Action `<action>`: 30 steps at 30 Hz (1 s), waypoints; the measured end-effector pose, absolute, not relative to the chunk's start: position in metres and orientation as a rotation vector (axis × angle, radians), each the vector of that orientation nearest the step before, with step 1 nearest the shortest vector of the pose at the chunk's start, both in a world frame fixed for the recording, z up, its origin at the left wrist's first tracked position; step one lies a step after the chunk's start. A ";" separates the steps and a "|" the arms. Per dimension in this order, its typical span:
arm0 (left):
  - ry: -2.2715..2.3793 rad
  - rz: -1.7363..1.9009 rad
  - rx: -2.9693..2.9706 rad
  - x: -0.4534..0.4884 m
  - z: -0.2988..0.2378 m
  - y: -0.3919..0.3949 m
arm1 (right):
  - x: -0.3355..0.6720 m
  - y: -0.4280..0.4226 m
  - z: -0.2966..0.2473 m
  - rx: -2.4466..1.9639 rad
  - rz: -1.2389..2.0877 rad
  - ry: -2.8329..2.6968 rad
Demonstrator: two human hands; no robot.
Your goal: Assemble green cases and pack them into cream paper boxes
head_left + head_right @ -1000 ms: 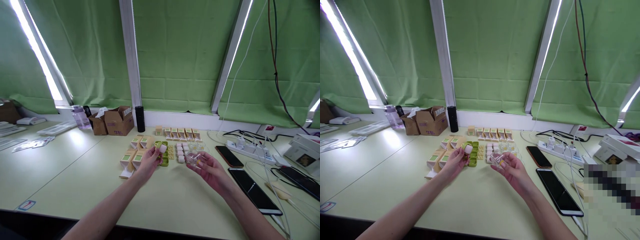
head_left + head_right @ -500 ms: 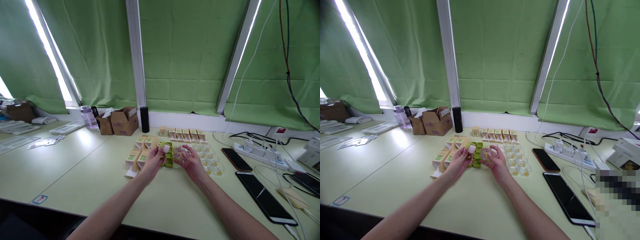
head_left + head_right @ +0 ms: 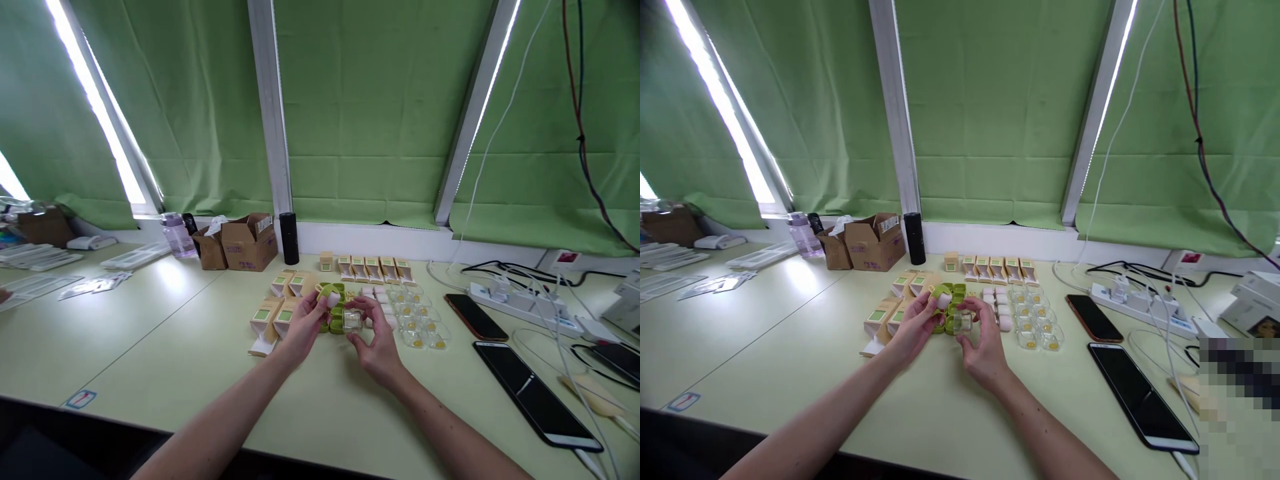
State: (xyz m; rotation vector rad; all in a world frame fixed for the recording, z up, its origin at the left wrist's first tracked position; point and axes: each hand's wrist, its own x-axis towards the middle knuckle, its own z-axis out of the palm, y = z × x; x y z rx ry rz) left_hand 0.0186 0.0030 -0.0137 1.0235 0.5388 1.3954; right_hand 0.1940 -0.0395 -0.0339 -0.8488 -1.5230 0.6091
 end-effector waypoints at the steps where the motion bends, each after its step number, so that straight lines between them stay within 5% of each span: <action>1: 0.542 1.395 1.024 0.019 -0.014 0.003 | 0.194 -0.039 -0.034 -0.850 0.621 -1.512; 30: 0.618 1.326 1.209 0.021 -0.018 0.001 | 0.186 -0.025 -0.038 -0.750 1.021 -1.125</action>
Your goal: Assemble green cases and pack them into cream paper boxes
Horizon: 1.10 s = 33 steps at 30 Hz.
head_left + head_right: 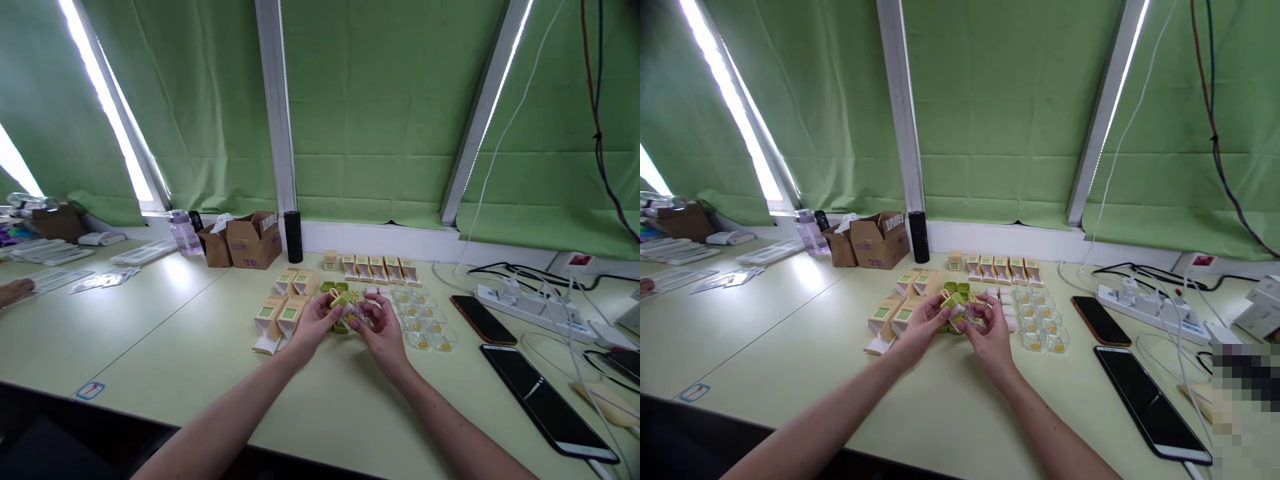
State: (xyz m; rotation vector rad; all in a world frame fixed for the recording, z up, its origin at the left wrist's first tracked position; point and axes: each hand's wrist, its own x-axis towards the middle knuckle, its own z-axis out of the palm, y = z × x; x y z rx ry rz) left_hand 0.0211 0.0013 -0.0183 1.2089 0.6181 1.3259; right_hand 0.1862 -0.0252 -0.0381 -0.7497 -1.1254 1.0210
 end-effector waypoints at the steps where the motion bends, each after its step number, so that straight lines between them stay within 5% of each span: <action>1: 0.623 1.323 1.208 0.021 -0.018 0.001 | 0.186 -0.025 -0.038 -0.751 1.018 -1.126; 33: 0.592 1.207 1.178 0.017 -0.015 -0.003 | 0.189 -0.027 -0.042 -0.675 1.029 -1.216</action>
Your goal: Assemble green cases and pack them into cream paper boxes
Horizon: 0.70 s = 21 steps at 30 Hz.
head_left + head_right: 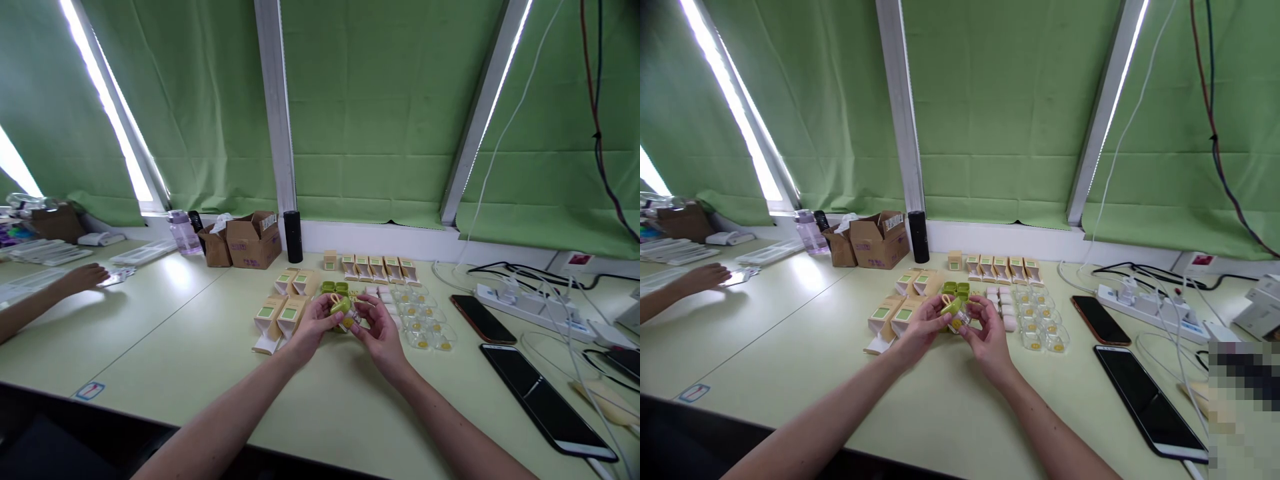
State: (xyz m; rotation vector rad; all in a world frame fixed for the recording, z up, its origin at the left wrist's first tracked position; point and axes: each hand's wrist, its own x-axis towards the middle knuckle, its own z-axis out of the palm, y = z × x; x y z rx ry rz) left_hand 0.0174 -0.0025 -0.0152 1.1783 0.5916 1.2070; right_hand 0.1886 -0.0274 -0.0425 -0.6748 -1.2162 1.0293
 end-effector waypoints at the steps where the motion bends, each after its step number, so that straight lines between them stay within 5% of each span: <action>1: 0.588 1.203 1.172 0.018 -0.015 -0.003 | 0.189 -0.028 -0.042 -0.674 1.033 -1.218; 21: 0.621 1.245 1.392 0.019 -0.020 -0.001 | 0.193 -0.026 -0.039 -0.663 1.078 -1.168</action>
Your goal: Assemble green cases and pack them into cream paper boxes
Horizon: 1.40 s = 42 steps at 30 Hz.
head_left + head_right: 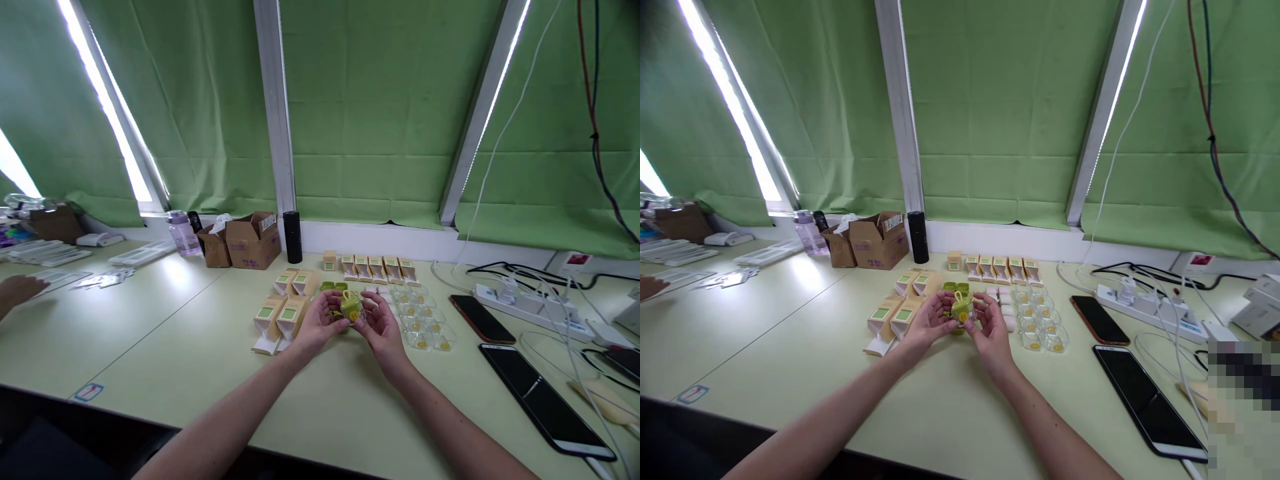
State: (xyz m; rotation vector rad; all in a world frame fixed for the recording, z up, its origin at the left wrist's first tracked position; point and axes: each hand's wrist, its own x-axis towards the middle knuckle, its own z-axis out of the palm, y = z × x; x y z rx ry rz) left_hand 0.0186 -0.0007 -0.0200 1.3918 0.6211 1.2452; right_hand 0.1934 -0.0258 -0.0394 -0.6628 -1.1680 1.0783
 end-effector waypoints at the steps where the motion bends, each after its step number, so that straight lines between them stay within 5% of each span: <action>1: 0.627 1.252 1.414 0.019 -0.020 -0.001 | 0.193 -0.026 -0.039 -0.657 1.078 -1.173; 13: 0.670 1.312 1.508 0.022 -0.029 0.005 | 0.195 -0.024 -0.038 -0.689 1.034 -1.223; 28: 0.663 1.371 1.473 0.020 -0.023 0.002 | 0.200 -0.013 -0.051 -0.430 1.426 -0.782; 42: 0.704 1.321 1.462 0.022 -0.023 0.002 | 0.199 -0.019 -0.045 -0.490 1.334 -0.815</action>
